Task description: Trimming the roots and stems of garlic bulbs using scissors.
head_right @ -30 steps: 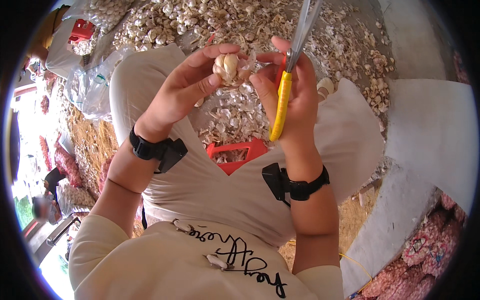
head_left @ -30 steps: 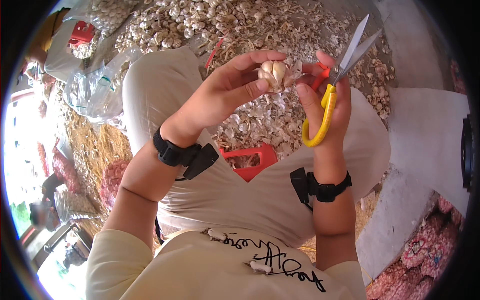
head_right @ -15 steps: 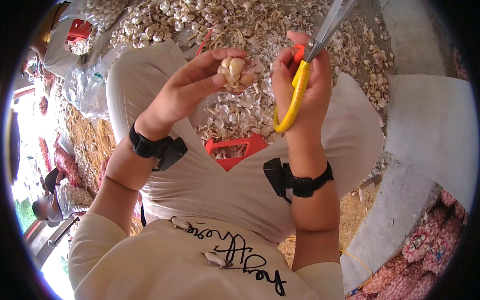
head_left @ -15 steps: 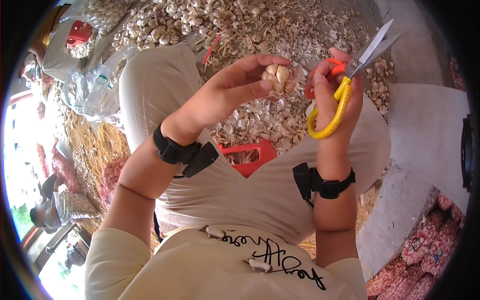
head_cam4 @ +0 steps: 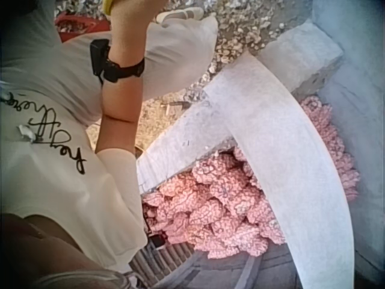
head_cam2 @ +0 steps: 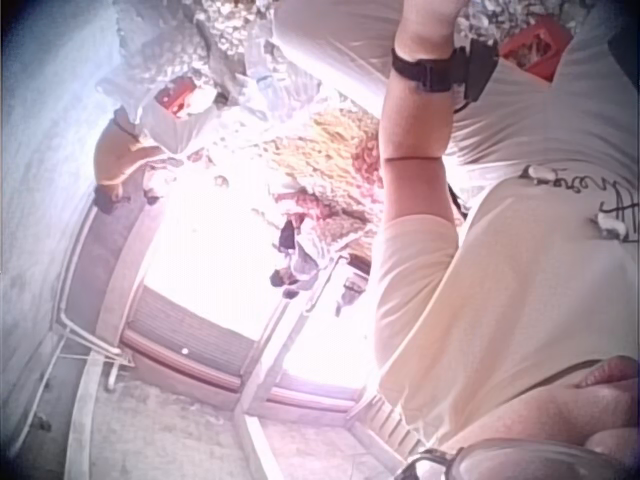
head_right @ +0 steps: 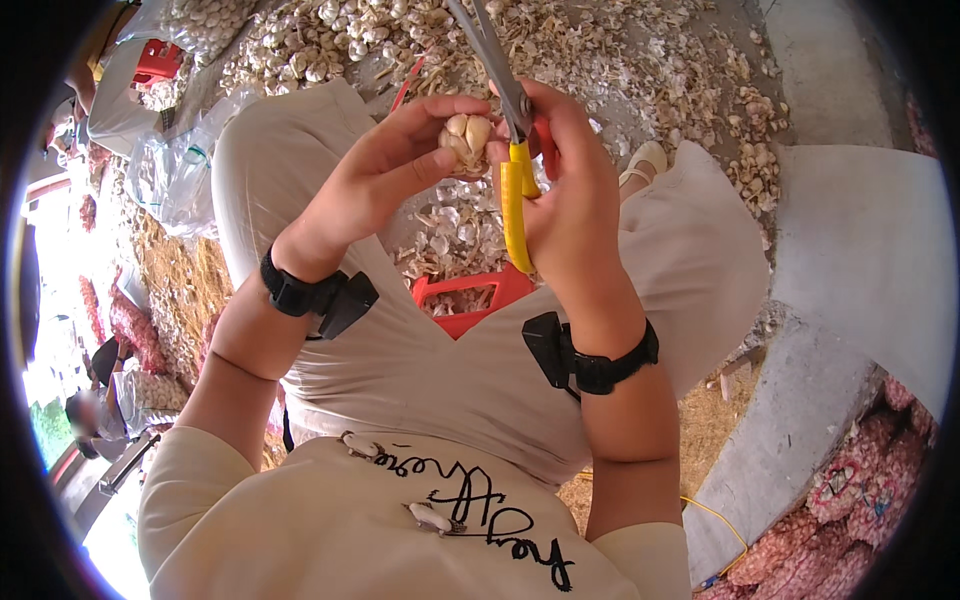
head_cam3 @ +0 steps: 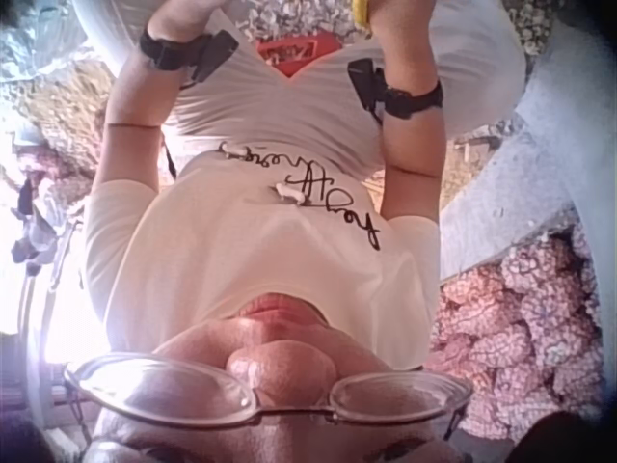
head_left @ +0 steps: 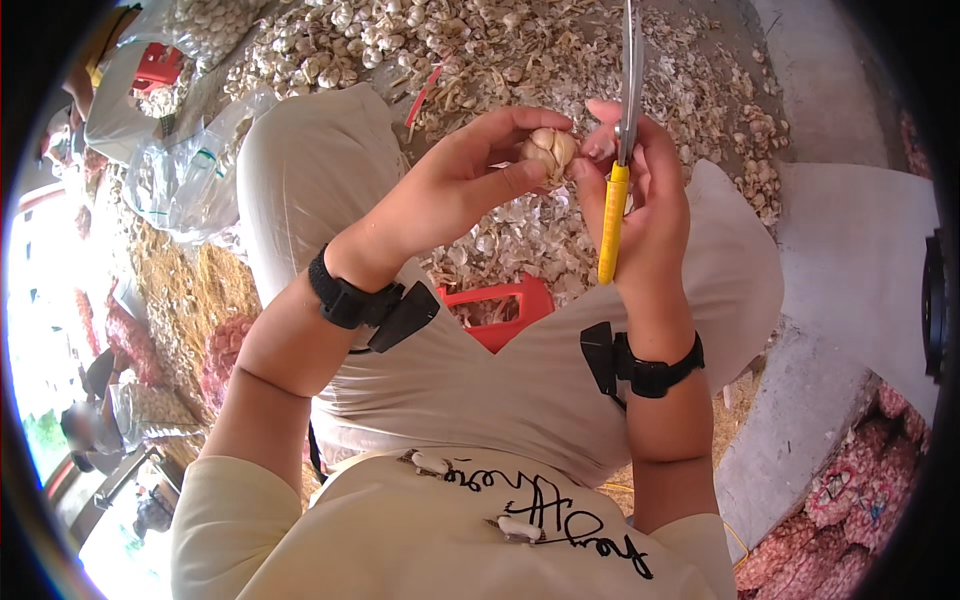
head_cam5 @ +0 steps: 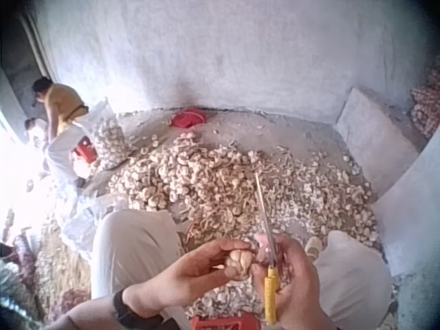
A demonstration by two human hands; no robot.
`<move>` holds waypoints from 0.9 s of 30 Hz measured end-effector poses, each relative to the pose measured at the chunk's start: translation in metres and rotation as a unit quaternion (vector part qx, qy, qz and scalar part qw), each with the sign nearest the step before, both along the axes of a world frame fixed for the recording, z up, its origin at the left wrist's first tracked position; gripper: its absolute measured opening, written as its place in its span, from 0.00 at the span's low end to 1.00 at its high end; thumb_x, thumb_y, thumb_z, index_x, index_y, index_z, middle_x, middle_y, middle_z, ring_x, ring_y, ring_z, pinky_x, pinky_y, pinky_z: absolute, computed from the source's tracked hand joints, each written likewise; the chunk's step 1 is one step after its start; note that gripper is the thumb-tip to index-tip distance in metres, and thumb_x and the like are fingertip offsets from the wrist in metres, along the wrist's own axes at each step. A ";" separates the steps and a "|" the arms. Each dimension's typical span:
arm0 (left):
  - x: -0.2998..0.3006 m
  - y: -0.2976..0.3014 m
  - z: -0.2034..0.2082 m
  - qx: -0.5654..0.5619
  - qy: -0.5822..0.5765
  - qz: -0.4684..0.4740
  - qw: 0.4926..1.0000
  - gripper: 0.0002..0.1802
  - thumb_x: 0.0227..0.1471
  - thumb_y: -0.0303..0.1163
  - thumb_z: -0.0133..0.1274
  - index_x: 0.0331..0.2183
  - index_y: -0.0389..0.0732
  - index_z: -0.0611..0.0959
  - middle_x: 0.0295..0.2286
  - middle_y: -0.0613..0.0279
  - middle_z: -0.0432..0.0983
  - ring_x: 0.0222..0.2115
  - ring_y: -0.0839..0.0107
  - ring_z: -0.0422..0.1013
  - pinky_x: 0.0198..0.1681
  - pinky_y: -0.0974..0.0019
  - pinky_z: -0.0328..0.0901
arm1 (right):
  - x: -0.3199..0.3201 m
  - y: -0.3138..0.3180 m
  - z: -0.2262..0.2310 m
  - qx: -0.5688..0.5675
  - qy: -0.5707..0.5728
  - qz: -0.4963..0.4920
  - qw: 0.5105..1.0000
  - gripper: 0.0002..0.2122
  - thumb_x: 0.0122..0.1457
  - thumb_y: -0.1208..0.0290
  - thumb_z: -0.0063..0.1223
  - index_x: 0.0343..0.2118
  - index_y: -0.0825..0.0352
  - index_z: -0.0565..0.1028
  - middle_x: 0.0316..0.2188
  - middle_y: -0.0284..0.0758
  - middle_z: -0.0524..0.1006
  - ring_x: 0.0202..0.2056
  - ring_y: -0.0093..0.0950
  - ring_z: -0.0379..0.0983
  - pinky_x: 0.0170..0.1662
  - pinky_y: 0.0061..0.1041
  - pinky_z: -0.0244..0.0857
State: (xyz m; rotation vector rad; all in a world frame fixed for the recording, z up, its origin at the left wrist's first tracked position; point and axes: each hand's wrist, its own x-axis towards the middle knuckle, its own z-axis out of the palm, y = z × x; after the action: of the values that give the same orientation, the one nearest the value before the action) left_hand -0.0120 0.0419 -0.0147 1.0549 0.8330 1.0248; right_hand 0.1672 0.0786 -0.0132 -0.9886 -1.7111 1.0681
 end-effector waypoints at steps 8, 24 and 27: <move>0.001 0.000 0.004 -0.019 -0.023 -0.003 1.000 0.24 0.59 0.27 0.44 0.55 0.34 0.62 0.47 0.57 0.68 0.49 0.70 0.66 0.52 0.65 0.61 | 0.002 0.000 0.010 -0.045 0.058 0.017 0.997 0.19 0.53 0.84 0.50 0.49 0.65 0.67 0.31 0.29 0.72 0.31 0.16 0.69 0.36 0.15 0.65; -0.002 0.001 0.005 0.015 -0.032 0.009 0.999 0.23 0.60 0.28 0.41 0.56 0.36 0.63 0.50 0.54 0.66 0.51 0.66 0.64 0.53 0.61 0.62 | 0.010 0.009 0.002 -0.018 0.068 -0.002 0.998 0.21 0.51 0.75 0.60 0.49 0.64 0.67 0.36 0.33 0.75 0.40 0.23 0.71 0.43 0.20 0.66; -0.002 0.001 0.005 0.028 -0.014 0.029 0.999 0.23 0.59 0.25 0.43 0.55 0.35 0.63 0.49 0.54 0.68 0.50 0.66 0.65 0.54 0.61 0.61 | 0.006 0.003 -0.002 0.058 0.017 0.006 0.998 0.22 0.50 0.76 0.61 0.49 0.65 0.68 0.38 0.35 0.74 0.41 0.25 0.71 0.44 0.22 0.66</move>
State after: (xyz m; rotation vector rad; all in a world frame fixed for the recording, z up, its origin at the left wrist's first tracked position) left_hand -0.0137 0.0430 -0.0101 1.0655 0.8200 1.1152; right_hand 0.1736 0.0814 -0.0148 -0.8827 -1.7327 0.9777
